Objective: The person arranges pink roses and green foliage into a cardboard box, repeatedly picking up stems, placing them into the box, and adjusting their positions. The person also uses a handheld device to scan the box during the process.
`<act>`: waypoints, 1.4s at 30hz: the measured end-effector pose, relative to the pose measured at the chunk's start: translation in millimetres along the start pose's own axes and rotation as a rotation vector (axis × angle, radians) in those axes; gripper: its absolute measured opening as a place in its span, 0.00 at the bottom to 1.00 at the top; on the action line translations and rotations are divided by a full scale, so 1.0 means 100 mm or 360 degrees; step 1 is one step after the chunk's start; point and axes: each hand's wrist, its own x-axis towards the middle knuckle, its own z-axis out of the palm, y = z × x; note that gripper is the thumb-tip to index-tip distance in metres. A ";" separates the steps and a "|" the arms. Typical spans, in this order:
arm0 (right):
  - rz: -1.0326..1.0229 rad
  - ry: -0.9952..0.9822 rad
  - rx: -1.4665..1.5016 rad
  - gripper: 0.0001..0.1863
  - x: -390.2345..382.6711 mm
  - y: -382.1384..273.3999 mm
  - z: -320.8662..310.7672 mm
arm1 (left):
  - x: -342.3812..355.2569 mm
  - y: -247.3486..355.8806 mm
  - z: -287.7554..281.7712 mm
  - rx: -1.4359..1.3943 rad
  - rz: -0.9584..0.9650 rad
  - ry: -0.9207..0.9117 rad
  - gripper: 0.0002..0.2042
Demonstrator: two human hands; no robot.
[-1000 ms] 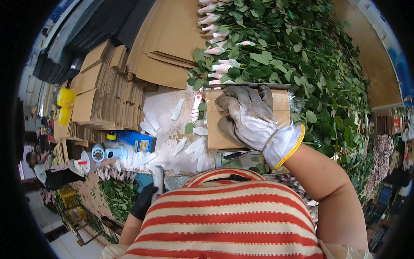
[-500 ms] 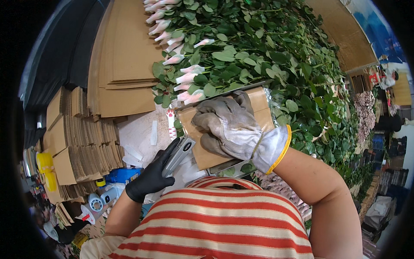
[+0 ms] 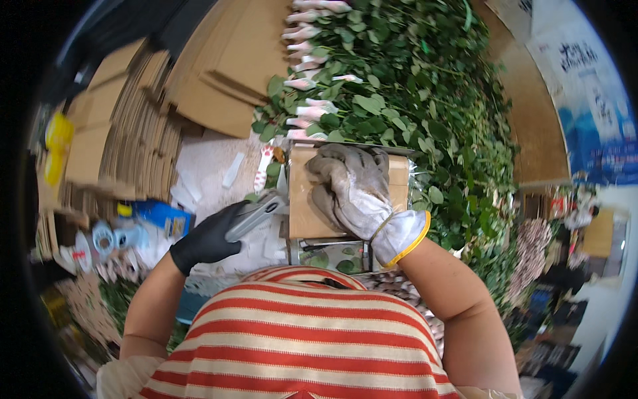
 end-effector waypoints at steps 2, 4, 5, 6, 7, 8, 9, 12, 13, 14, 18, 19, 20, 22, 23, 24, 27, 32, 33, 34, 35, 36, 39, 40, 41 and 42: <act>-0.0013 -0.0060 -0.0102 0.19 -0.03 0.01 0.03 | -0.49 -0.17 0.29 0.0838 -0.0341 0.0301 0.37; -0.0039 -0.0061 -0.0113 0.20 -0.06 -0.01 0.04 | -0.81 -0.08 0.53 0.1335 -0.0527 0.0332 0.36; -0.0072 -0.0065 -0.0124 0.19 -0.07 -0.01 0.06 | -0.88 -0.05 0.66 0.1239 -0.0618 0.0353 0.36; -0.0103 -0.0058 -0.0140 0.19 -0.08 -0.02 0.05 | -0.87 -0.02 0.80 0.1086 -0.0561 0.0507 0.34; -0.0101 -0.0097 -0.0154 0.19 -0.05 -0.06 0.03 | -0.80 0.00 0.89 0.1054 -0.0515 0.0537 0.37; -0.0145 -0.0081 -0.0195 0.20 -0.06 -0.06 0.07 | -0.69 0.03 0.98 0.1025 -0.0462 0.0565 0.40; -0.0149 -0.0073 -0.0151 0.20 -0.11 0.02 0.10 | -0.57 0.07 1.04 0.0997 -0.0384 0.0606 0.39; -0.0253 -0.0126 -0.0164 0.19 -0.09 0.03 0.10 | -0.40 0.08 1.12 0.0995 -0.0220 0.0661 0.36; -0.0278 -0.0145 -0.0199 0.19 -0.09 0.02 0.09 | -0.41 0.07 1.07 0.0912 -0.0143 0.0668 0.36; -0.0258 -0.0175 -0.0205 0.19 -0.07 0.02 0.05 | -0.41 0.08 1.02 0.0829 -0.0062 0.0673 0.35; -0.0075 -0.0197 0.0011 0.17 -0.14 0.05 0.14 | -0.35 0.00 0.96 0.0956 0.0140 0.0774 0.32; -0.0140 -0.0188 -0.0062 0.17 -0.10 0.04 0.12 | -0.32 0.02 0.94 0.0970 0.0226 0.0946 0.29; -0.0204 -0.0178 -0.0137 0.17 -0.07 0.03 0.10 | -0.31 0.00 0.95 0.0974 0.0132 0.0867 0.28; -0.0194 -0.0213 -0.0182 0.17 -0.03 -0.04 0.07 | -0.29 -0.02 0.99 0.0974 -0.0051 0.0709 0.25; -0.0190 -0.0230 -0.0204 0.17 -0.02 -0.06 0.08 | -0.29 -0.01 0.99 0.0969 -0.0081 0.0657 0.20; -0.0180 -0.0218 -0.0206 0.17 0.01 -0.06 0.08 | -0.27 -0.01 0.97 0.0933 -0.0124 0.0563 0.19; 0.0021 -0.0410 -0.0012 0.17 0.01 -0.06 0.04 | -0.17 0.00 0.82 0.0830 -0.0237 0.0257 0.16; -0.0041 -0.0214 -0.0170 0.18 -0.01 0.02 0.08 | 0.26 -0.05 0.04 0.1486 0.0466 0.0204 0.14; -0.0046 -0.0219 -0.0174 0.19 0.05 -0.04 0.06 | 0.42 -0.05 -0.07 0.1602 0.0317 0.0267 0.13; -0.0024 -0.0225 -0.0184 0.19 0.07 -0.10 0.03 | 0.59 -0.05 -0.14 0.1711 0.0186 0.0314 0.12; -0.0012 -0.0263 -0.0149 0.21 0.10 -0.08 0.02 | 0.78 -0.06 -0.25 0.1800 0.0142 0.0414 0.12; 0.0004 -0.0279 -0.0115 0.23 0.10 -0.07 0.01 | 0.99 -0.08 -0.33 0.1686 0.0082 0.0380 0.14; 0.0021 -0.0267 -0.0187 0.23 0.13 -0.13 -0.03 | 1.26 -0.11 -0.38 0.1502 0.0380 0.0442 0.17; 0.0022 -0.0273 -0.0157 0.23 0.14 -0.10 -0.03 | 1.29 -0.18 -0.38 0.1464 0.0549 0.0547 0.18; 0.0018 -0.0280 -0.0125 0.23 0.13 -0.07 -0.03 | 1.32 -0.22 -0.37 0.1418 0.0711 0.0654 0.19; 0.0038 -0.0283 -0.0110 0.23 0.12 -0.06 -0.02 | 1.33 -0.22 -0.33 0.1307 0.0517 0.0478 0.19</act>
